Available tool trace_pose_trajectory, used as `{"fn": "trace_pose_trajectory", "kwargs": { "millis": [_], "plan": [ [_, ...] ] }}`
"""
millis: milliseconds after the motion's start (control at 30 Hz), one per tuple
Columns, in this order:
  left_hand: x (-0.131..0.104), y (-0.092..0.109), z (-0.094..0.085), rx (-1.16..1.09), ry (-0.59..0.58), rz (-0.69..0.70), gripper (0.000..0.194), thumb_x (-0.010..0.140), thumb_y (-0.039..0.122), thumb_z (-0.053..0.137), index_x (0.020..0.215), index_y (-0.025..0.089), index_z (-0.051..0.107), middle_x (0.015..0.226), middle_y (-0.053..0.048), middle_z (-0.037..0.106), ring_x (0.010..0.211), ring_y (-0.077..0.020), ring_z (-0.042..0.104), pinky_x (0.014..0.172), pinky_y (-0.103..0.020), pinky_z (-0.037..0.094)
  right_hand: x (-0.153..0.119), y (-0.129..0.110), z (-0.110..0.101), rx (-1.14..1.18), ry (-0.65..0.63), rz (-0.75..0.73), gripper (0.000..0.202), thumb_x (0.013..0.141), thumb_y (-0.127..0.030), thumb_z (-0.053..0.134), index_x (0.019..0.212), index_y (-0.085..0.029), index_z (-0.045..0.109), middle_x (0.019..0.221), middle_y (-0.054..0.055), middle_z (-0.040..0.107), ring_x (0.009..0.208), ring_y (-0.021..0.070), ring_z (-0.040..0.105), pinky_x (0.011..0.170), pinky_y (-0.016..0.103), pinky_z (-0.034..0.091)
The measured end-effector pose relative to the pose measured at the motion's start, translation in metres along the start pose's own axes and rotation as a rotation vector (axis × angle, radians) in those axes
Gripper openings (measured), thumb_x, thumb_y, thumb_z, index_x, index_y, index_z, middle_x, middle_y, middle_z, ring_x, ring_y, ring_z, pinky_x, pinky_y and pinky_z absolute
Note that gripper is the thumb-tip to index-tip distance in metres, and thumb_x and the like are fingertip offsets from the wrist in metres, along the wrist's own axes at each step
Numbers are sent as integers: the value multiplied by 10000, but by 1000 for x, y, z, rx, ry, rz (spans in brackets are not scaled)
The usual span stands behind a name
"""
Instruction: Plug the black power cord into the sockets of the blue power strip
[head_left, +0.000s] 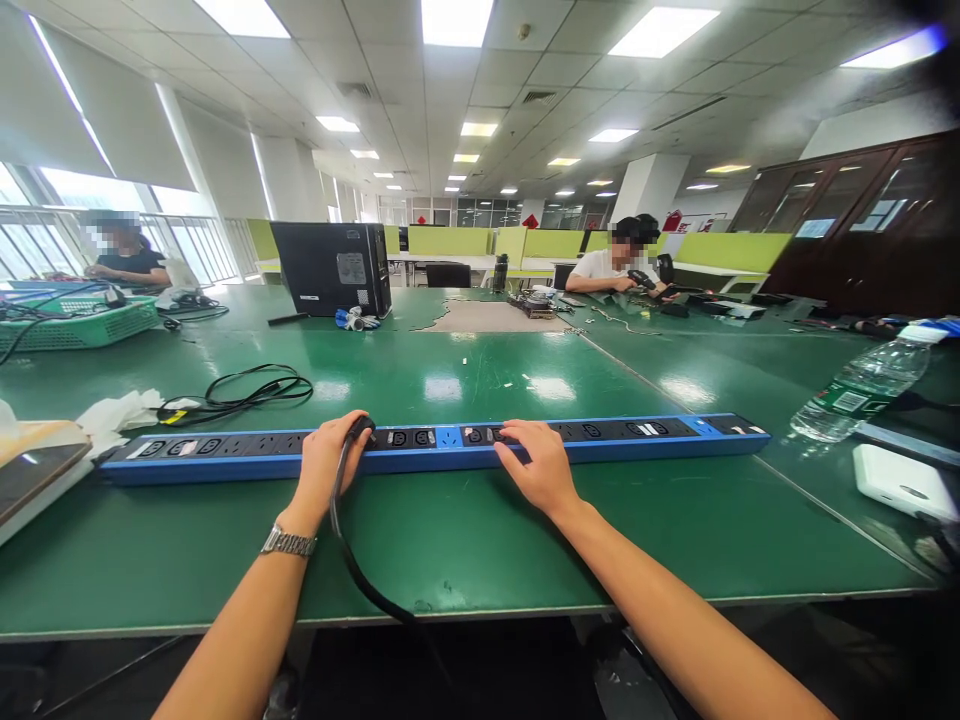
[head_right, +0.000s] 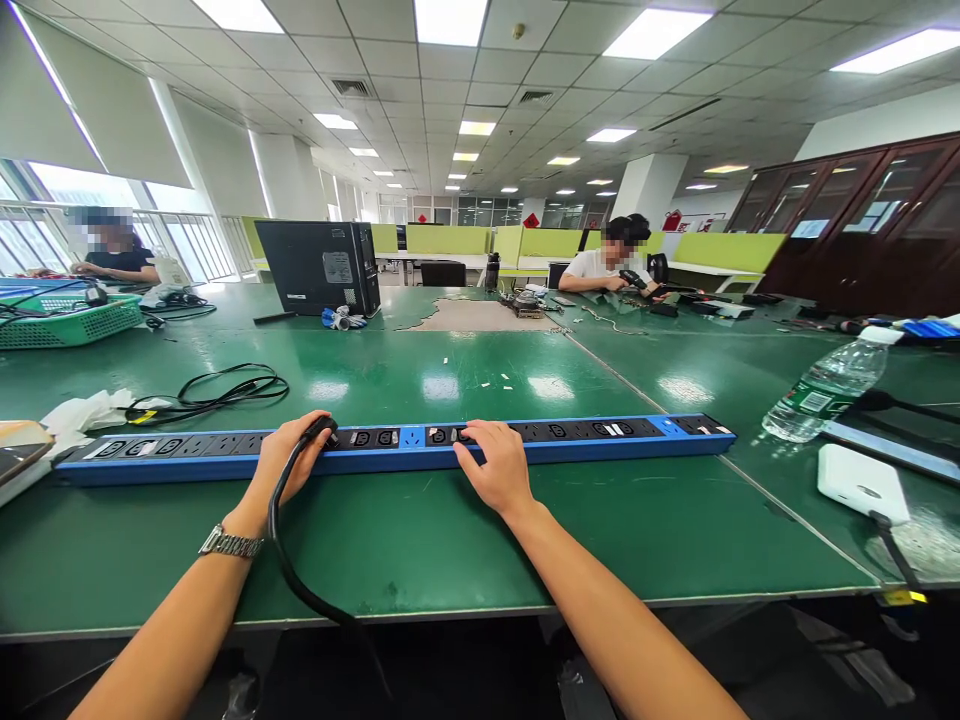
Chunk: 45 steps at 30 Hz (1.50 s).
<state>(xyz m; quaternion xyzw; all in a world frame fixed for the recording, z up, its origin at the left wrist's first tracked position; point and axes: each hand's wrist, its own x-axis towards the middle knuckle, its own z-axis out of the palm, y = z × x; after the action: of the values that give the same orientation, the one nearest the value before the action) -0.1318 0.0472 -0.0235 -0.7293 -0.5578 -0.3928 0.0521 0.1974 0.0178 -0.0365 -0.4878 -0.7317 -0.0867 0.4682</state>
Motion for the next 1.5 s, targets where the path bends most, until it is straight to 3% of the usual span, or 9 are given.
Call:
{"fn": "trace_pose_trajectory", "kwargs": {
  "millis": [200, 333, 600, 933, 1167, 1300, 1500],
  "plan": [
    [0, 1, -8, -3, -175, 112, 336, 931, 388, 464, 1180, 237, 632, 1084, -93, 715, 1003, -254, 644, 919, -417, 480, -1, -1, 1, -4, -4, -22, 189, 892, -360, 562, 917, -216, 682, 1026, 49, 731, 999, 218, 637, 867, 373, 438],
    [1, 1, -10, -11, -202, 99, 337, 916, 405, 491, 1171, 246, 644, 1114, -85, 713, 1022, -257, 639, 935, -422, 474, -1, 1, 2, -32, 13, -5, 174, 884, -347, 569, 901, -217, 683, 1025, 42, 728, 995, 218, 629, 878, 376, 425],
    [-6, 2, -5, -126, -42, 31, 441, 816, 461, 631, 1188, 226, 622, 1078, -77, 723, 1032, -261, 647, 971, -430, 479, -1, 10, 2, -115, 32, 139, 193, 866, -356, 563, 934, -222, 684, 1086, 55, 719, 1049, 251, 607, 898, 412, 411],
    [-1, 3, -10, -165, -67, 2, 346, 733, 419, 723, 1015, 220, 688, 973, -67, 720, 954, -259, 642, 894, -422, 508, -1, 9, 3, -94, 14, 150, 188, 857, -352, 563, 925, -224, 682, 1082, 58, 717, 1048, 249, 604, 895, 409, 411],
    [-6, 5, -4, -127, -13, 21, 361, 733, 387, 726, 1056, 238, 665, 1011, -55, 725, 985, -262, 643, 943, -440, 486, -1, 9, 3, -79, 5, 162, 178, 850, -348, 566, 919, -228, 678, 1083, 52, 715, 1045, 249, 603, 892, 407, 409],
    [-6, 6, -5, -146, 7, 17, 275, 803, 384, 647, 1031, 233, 675, 998, -58, 732, 962, -250, 650, 927, -421, 493, -2, 9, 2, -80, 5, 173, 166, 845, -342, 572, 912, -232, 677, 1075, 45, 716, 1038, 242, 601, 889, 402, 406],
    [-4, 29, -4, -267, 177, -89, 328, 840, 427, 623, 1087, 214, 659, 1033, -64, 716, 942, -223, 664, 882, -361, 517, 0, 7, 3, -78, -11, 178, 159, 850, -338, 568, 902, -233, 674, 1069, 44, 714, 1037, 242, 596, 897, 403, 396]
  ]
}}
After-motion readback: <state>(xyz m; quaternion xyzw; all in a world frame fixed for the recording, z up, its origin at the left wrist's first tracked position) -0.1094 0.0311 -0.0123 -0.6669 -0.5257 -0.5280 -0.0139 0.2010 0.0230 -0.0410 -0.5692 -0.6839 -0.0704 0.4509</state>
